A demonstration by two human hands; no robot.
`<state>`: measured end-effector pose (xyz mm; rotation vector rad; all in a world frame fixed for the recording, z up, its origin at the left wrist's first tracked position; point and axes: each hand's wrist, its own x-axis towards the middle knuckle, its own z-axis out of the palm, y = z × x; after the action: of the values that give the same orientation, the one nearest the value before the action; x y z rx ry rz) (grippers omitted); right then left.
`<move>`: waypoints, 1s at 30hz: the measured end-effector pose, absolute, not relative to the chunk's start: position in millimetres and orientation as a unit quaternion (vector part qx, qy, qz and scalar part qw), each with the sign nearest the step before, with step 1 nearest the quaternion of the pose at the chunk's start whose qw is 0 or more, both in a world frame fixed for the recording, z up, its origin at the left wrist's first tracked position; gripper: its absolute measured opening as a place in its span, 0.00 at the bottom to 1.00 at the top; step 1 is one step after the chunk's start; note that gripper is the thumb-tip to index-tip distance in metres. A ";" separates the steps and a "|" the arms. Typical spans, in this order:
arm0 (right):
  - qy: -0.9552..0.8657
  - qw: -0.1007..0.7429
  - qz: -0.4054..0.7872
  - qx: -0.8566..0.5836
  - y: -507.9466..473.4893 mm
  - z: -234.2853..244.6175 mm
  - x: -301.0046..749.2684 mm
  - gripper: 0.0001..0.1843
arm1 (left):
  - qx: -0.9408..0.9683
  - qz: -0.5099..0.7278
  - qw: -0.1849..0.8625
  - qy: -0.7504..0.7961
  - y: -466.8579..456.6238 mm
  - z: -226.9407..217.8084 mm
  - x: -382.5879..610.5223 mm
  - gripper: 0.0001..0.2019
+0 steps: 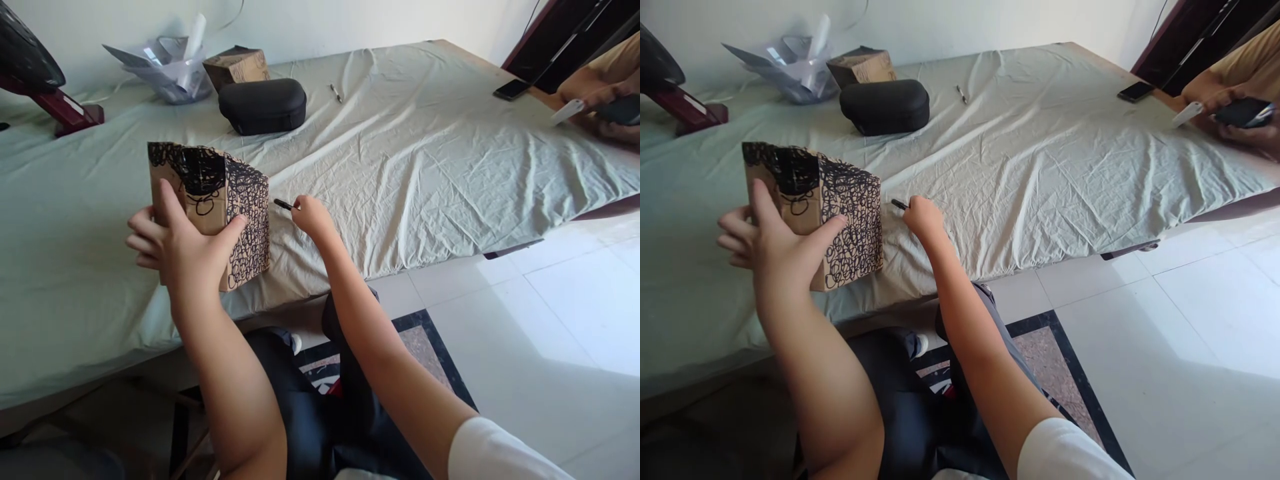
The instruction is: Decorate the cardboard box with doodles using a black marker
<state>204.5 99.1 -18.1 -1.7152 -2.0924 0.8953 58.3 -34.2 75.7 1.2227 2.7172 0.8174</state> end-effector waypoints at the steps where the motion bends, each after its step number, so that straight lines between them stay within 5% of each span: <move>1: -0.727 0.160 0.318 -0.587 100.0 -17.3 206.5 0.21 | 0.394 0.263 0.027 0.880 -34.4 76.0 58.6 0.64; 15: -0.666 0.243 0.461 -0.533 82.2 17.4 238.3 0.25 | 0.402 0.252 0.030 0.880 -36.2 77.1 59.7 0.65; 19: -0.686 0.253 0.420 -0.537 81.6 21.4 244.2 0.25 | 0.399 0.243 0.035 0.883 -36.6 79.9 62.3 0.64; 23: -0.706 0.353 0.368 -0.492 82.6 20.6 242.8 0.28 | 0.394 0.254 0.023 0.883 -35.2 77.4 65.1 0.63; 30: -0.707 0.495 0.443 -0.241 72.7 31.9 230.5 0.41 | 0.378 0.268 -0.069 0.884 -28.2 64.9 98.2 0.58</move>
<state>230.5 72.7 31.9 -0.5846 -1.7142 1.0745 98.2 -28.2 64.9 1.2424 2.9041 0.8806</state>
